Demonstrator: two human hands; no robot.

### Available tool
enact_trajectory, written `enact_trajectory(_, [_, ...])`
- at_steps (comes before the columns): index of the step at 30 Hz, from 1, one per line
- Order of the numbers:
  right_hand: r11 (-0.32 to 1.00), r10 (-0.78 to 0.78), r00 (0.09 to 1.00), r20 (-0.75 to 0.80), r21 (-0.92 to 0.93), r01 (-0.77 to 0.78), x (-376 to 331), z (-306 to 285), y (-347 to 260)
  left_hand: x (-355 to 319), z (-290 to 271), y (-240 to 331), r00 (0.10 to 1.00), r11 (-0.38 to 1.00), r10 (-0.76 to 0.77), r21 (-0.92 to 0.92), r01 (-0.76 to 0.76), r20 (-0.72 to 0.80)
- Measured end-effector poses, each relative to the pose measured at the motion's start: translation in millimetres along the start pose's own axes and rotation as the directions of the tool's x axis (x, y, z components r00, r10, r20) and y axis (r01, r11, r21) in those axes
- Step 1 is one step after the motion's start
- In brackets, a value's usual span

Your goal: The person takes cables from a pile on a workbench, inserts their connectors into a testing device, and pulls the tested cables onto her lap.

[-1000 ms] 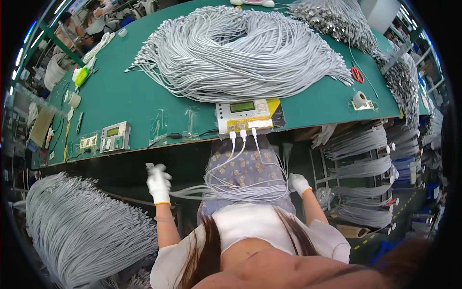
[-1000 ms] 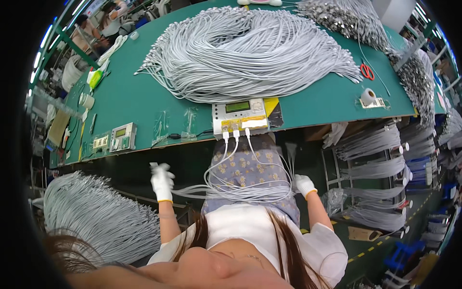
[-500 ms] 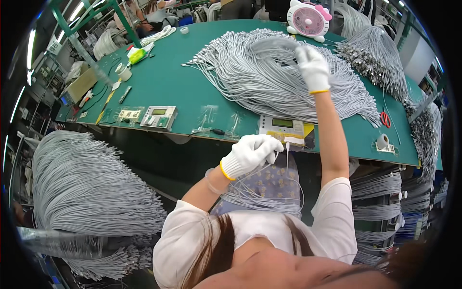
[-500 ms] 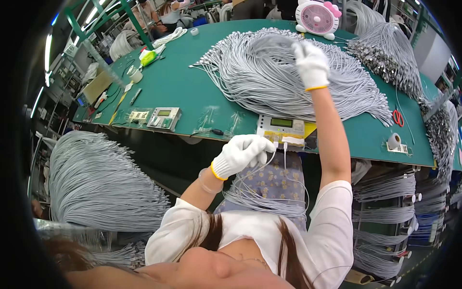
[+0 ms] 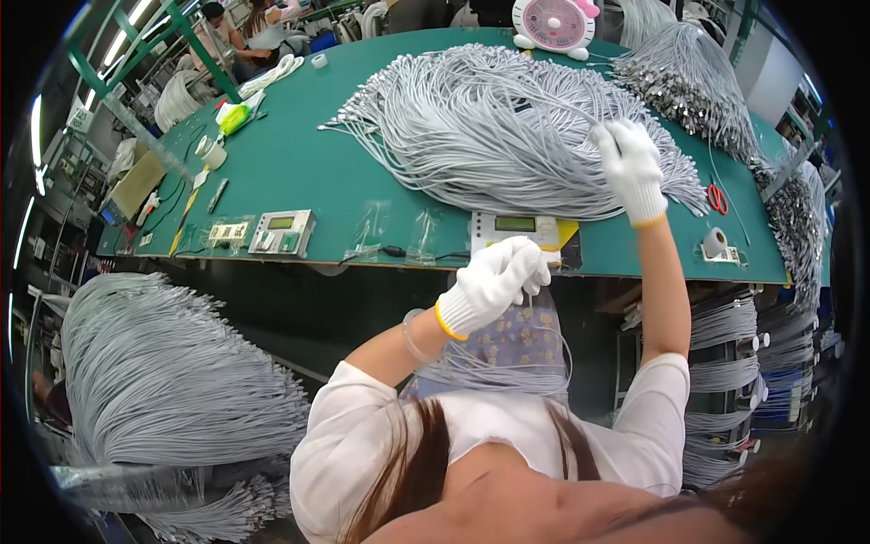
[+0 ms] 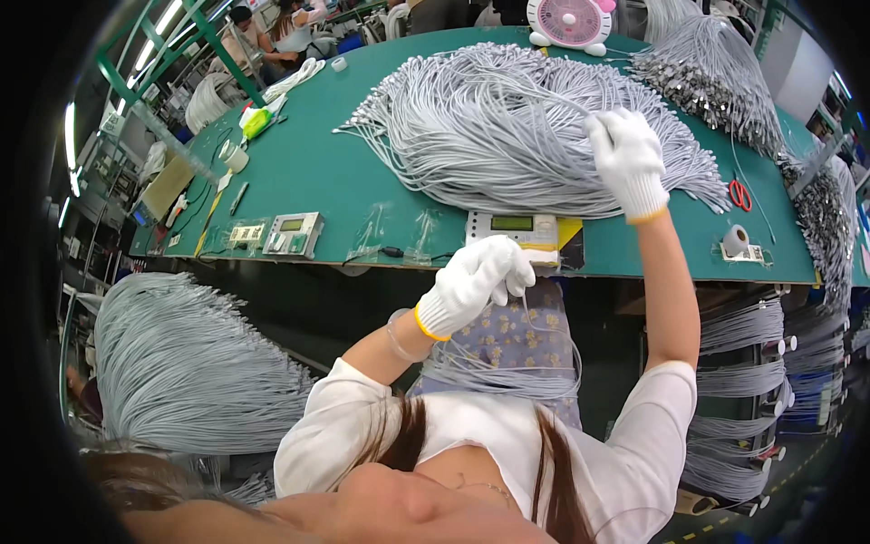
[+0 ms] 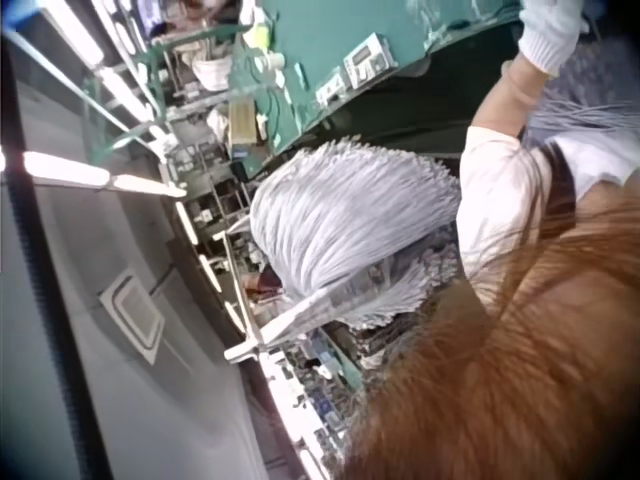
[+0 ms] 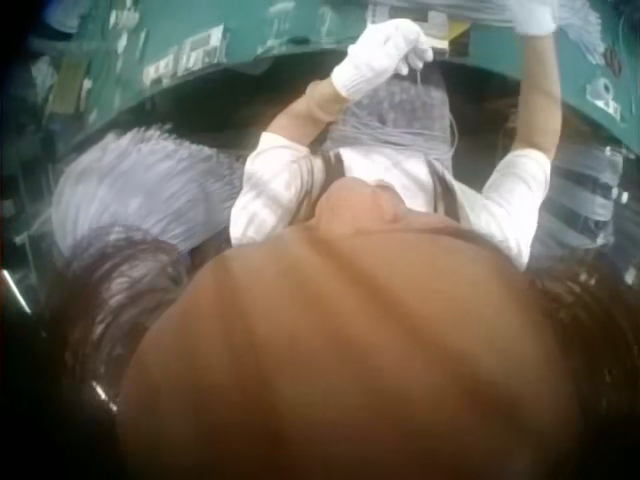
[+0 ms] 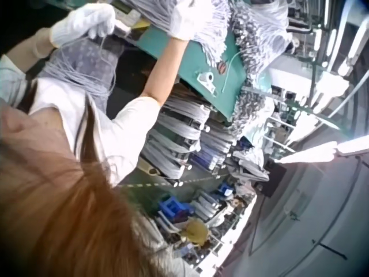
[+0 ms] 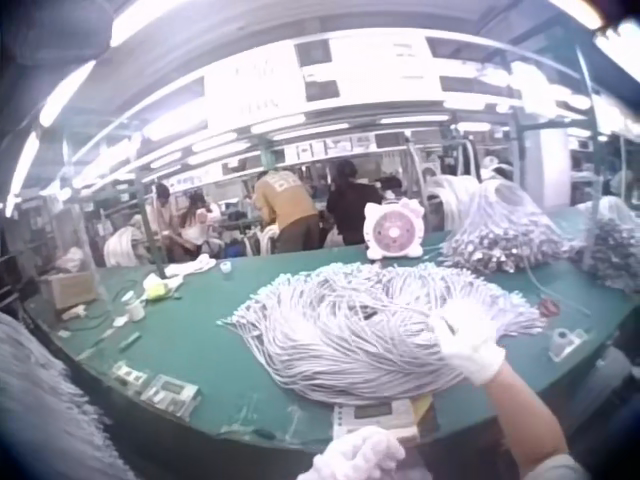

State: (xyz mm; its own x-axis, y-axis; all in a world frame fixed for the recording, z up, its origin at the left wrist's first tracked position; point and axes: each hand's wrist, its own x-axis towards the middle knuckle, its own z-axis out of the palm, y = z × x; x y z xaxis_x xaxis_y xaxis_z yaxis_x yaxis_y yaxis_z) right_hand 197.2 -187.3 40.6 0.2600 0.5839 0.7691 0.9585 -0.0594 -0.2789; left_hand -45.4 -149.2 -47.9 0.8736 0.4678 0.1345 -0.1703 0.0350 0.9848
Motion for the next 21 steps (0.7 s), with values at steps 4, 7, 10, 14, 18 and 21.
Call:
enact_trajectory(4, [0.528, -0.631, 0.743, 0.221, -0.58, 0.62, -67.1, -16.7, -61.9, 19.2, -15.0, 5.7, 0.997, 0.92, -0.042, -0.392, 0.013, -0.065])
enact_trajectory(7, [0.832, -0.486, 0.8, 0.351, 0.467, 0.301, -130.0, -7.5, -55.7, 36.4, -48.7, 21.2, 0.962, 0.552, -0.248, -0.799, 0.238, 0.115])
enact_trajectory(10, [0.868, 0.249, 0.968, 0.014, 0.441, -0.23, -179.0, -3.6, -17.2, 34.5, -54.3, 26.8, 0.983, 0.562, -0.173, -0.826, 0.043, -0.066])
enact_trajectory(14, [0.066, 0.896, 0.341, 0.285, 0.674, -0.736, -214.6, 8.6, -11.4, 2.9, -3.0, 17.8, 0.965, 0.8, -0.225, -0.591, 0.103, -0.137])
enact_trajectory(18, [-0.675, 0.434, 0.4, 0.807, 0.585, -0.449, -204.9, -13.3, -20.4, 5.8, 23.9, 14.8, 0.972, 0.957, -0.14, -0.228, 0.182, 0.189])
enact_trajectory(21, [-0.758, 0.426, 0.851, 0.306, 0.634, 0.151, -184.2, -78.9, 9.9, 22.5, -25.2, 26.3, 0.951, 0.723, -0.11, -0.68, -0.124, -0.29])
